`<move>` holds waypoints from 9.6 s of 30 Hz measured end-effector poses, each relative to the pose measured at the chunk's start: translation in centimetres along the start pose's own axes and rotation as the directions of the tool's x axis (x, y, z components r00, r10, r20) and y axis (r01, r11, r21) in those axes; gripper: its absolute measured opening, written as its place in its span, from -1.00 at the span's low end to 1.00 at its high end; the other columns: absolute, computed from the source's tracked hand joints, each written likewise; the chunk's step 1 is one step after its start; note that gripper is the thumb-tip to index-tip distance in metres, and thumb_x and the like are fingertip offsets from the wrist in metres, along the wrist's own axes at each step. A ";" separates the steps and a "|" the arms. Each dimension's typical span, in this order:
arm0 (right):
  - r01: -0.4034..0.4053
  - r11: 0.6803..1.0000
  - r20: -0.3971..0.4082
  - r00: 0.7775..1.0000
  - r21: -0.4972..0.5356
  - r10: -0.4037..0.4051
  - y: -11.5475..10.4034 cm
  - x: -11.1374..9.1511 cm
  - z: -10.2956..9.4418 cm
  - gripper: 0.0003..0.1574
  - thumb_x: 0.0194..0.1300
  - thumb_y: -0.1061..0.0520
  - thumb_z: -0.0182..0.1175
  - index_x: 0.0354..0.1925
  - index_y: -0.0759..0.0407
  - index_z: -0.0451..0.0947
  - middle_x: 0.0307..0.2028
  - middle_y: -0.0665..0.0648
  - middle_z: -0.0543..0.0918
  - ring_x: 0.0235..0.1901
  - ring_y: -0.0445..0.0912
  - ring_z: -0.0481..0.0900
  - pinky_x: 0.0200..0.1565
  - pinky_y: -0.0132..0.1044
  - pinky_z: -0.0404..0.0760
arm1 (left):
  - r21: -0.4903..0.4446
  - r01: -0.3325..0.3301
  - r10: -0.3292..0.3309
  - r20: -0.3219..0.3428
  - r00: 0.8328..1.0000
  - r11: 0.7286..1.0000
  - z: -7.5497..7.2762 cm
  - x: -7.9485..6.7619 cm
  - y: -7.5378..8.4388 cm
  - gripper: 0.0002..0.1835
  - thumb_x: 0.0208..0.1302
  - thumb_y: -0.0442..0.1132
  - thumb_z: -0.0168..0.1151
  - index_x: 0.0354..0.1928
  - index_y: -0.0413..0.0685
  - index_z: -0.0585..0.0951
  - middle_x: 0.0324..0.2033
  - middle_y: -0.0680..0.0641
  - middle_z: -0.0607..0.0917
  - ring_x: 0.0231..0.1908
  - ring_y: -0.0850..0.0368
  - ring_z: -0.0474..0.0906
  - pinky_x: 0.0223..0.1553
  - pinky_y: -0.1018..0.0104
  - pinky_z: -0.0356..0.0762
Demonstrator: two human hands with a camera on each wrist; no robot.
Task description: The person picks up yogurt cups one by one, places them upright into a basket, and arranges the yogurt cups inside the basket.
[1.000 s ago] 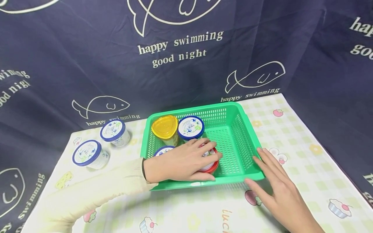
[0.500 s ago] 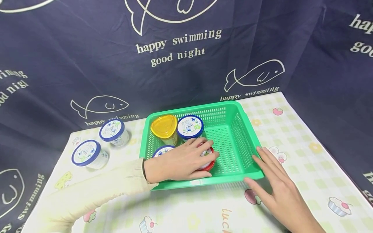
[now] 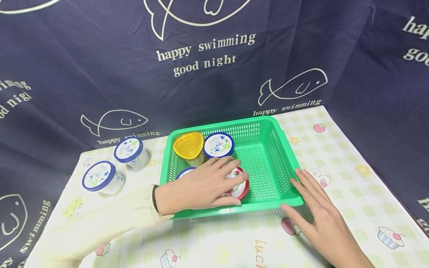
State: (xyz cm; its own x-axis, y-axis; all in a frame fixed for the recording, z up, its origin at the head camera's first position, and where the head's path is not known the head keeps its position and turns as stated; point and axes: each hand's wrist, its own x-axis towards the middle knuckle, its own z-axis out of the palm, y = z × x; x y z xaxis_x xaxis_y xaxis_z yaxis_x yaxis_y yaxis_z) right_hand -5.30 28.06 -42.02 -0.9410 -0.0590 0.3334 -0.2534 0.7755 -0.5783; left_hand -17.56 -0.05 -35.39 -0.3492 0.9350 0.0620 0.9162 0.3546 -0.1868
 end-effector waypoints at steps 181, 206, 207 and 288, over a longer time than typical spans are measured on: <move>-0.038 0.999 -0.007 0.999 0.030 0.038 0.0 -0.1 0.4 -0.06 0.17 0.10 0.46 0.46 -0.06 0.31 0.51 -0.07 0.16 0.52 -0.21 -0.06 0.28 -0.70 -0.17 | -0.158 0.755 -0.764 0.005 0.645 0.636 4.7 -19.2 -17.6 -0.29 0.23 0.15 0.32 0.29 -0.12 0.44 0.06 -0.38 0.44 0.00 -0.45 0.36 -0.04 -0.35 0.37; -0.039 0.999 0.004 0.999 0.026 0.039 0.2 0.1 0.2 -0.07 0.20 0.09 0.44 0.47 -0.09 0.29 0.52 -0.08 0.14 0.52 -0.23 -0.07 0.27 -0.68 -0.19 | -0.176 0.692 -0.714 -0.187 0.674 0.700 1.1 -17.0 -16.3 -0.29 0.22 0.19 0.31 0.30 -0.06 0.47 0.14 -0.27 0.45 0.05 -0.33 0.36 -0.03 -0.26 0.36; -0.038 0.999 0.004 0.999 0.026 0.038 0.2 0.1 0.3 -0.07 0.20 0.09 0.44 0.47 -0.08 0.29 0.52 -0.08 0.14 0.52 -0.23 -0.07 0.27 -0.68 -0.19 | -0.177 0.691 -0.713 -0.192 0.675 0.701 0.9 -16.9 -16.2 -0.30 0.22 0.19 0.31 0.29 -0.05 0.48 0.13 -0.27 0.45 0.04 -0.33 0.36 -0.04 -0.25 0.36; -0.021 1.000 0.002 1.000 0.018 0.021 0.1 -0.1 0.3 -0.06 0.18 0.09 0.45 0.46 -0.06 0.29 0.52 -0.07 0.16 0.52 -0.19 -0.05 0.30 -0.69 -0.18 | -0.086 0.293 -0.303 -0.387 0.871 0.952 -5.5 -1.4 -8.4 -0.28 0.30 0.33 0.13 0.34 0.06 0.46 0.21 -0.19 0.42 0.17 -0.17 0.32 -0.19 -0.01 0.46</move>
State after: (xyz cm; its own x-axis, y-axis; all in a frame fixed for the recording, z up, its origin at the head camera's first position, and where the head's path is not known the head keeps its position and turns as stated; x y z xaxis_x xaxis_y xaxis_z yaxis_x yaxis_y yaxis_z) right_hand -5.30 27.98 -42.37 -0.9464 -0.0441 0.3200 -0.2380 0.7650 -0.5985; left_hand -23.74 -4.31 -28.56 -0.5054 0.7102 0.4901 0.7870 0.6123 -0.0756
